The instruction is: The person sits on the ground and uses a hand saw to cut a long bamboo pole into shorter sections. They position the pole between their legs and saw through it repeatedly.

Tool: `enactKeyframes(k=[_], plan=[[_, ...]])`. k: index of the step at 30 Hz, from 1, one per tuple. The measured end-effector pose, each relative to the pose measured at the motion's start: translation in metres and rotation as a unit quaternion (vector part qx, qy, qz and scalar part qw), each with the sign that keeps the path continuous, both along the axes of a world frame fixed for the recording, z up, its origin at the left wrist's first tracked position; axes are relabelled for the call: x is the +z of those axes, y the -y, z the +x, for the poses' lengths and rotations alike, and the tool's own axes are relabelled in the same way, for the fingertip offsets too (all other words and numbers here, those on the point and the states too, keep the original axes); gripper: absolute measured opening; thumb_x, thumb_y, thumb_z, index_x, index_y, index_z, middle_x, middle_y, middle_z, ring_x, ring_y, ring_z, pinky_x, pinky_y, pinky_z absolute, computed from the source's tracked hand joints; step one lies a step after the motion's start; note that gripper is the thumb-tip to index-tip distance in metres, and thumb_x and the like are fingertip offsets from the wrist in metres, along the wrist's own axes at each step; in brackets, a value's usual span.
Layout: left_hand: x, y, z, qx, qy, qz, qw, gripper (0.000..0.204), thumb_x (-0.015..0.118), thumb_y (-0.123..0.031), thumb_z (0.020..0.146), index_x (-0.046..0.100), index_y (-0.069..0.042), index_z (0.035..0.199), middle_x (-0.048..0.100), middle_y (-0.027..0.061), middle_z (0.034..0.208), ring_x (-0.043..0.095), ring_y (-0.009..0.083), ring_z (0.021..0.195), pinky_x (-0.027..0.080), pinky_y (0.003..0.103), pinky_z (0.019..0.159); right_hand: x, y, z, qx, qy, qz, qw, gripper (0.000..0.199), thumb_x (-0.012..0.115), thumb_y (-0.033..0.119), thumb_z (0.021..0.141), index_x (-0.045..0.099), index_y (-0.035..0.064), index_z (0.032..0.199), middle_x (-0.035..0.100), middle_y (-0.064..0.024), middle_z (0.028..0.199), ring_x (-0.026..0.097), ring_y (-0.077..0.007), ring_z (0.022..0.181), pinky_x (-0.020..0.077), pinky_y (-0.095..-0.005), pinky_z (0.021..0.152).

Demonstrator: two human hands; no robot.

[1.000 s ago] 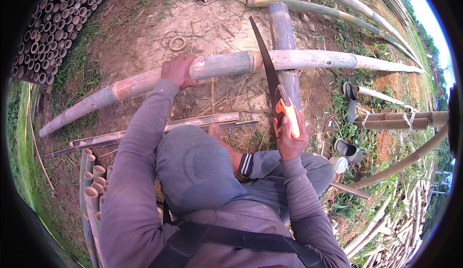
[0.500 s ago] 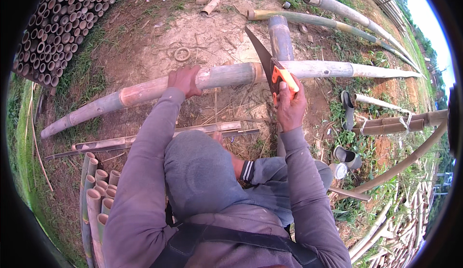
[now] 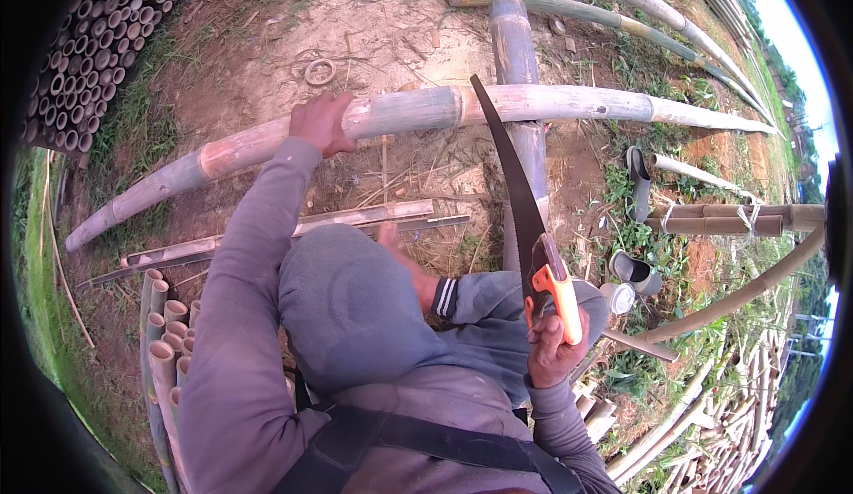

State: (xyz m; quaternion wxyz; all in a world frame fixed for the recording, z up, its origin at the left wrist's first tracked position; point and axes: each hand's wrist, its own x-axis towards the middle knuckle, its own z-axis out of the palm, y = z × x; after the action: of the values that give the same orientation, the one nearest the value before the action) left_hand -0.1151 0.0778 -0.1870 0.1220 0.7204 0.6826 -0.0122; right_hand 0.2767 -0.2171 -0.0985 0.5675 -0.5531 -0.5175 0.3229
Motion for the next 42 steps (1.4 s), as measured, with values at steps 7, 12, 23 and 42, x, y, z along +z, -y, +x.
enactKeyframes(k=[7,12,23,42], plan=[[0.01,0.002,0.002,0.008,0.001,-0.01,1.0,0.078,0.091,-0.042,0.067,0.058,-0.02,0.134,0.065,0.0124,0.124,0.064,0.0331,0.12,0.049,0.05,0.101,-0.046,-0.266,-0.061,-0.02,0.066,-0.025,0.997,0.027,0.071,0.022,0.103,0.066,-0.0028,0.11,0.067,-0.0058,0.078,0.064,-0.0119,0.071,0.0513,-0.0309,0.064],[0.014,0.006,-0.001,-0.003,0.005,0.021,1.0,0.077,0.091,-0.041,0.068,0.059,-0.02,0.135,0.065,0.0125,0.125,0.063,0.0331,0.121,0.049,0.05,0.101,-0.048,-0.2,-0.047,-0.013,0.085,0.006,0.996,0.026,0.069,0.021,0.104,0.063,-0.002,0.116,0.066,-0.0034,0.082,0.062,-0.0072,0.073,0.0507,-0.0263,0.061],[0.002,-0.001,0.002,0.007,-0.004,-0.025,1.0,0.084,0.091,-0.04,0.065,0.057,-0.021,0.139,0.064,0.0142,0.13,0.062,0.0339,0.124,0.047,0.051,0.104,-0.054,-0.144,-0.037,-0.023,0.031,0.022,0.999,0.024,0.064,0.02,0.107,0.061,-0.0016,0.117,0.057,0.0014,0.075,0.053,-0.0031,0.062,0.0441,-0.0216,0.053],[0.0,-0.001,0.002,0.002,-0.002,-0.019,1.0,0.088,0.094,-0.044,0.066,0.056,-0.02,0.142,0.065,0.0125,0.128,0.063,0.0331,0.121,0.048,0.05,0.103,-0.067,-0.148,-0.035,-0.057,0.124,0.003,0.991,0.019,0.07,0.012,0.102,0.065,-0.0024,0.112,0.06,-0.0031,0.077,0.054,-0.0098,0.067,0.0472,-0.0282,0.059]])
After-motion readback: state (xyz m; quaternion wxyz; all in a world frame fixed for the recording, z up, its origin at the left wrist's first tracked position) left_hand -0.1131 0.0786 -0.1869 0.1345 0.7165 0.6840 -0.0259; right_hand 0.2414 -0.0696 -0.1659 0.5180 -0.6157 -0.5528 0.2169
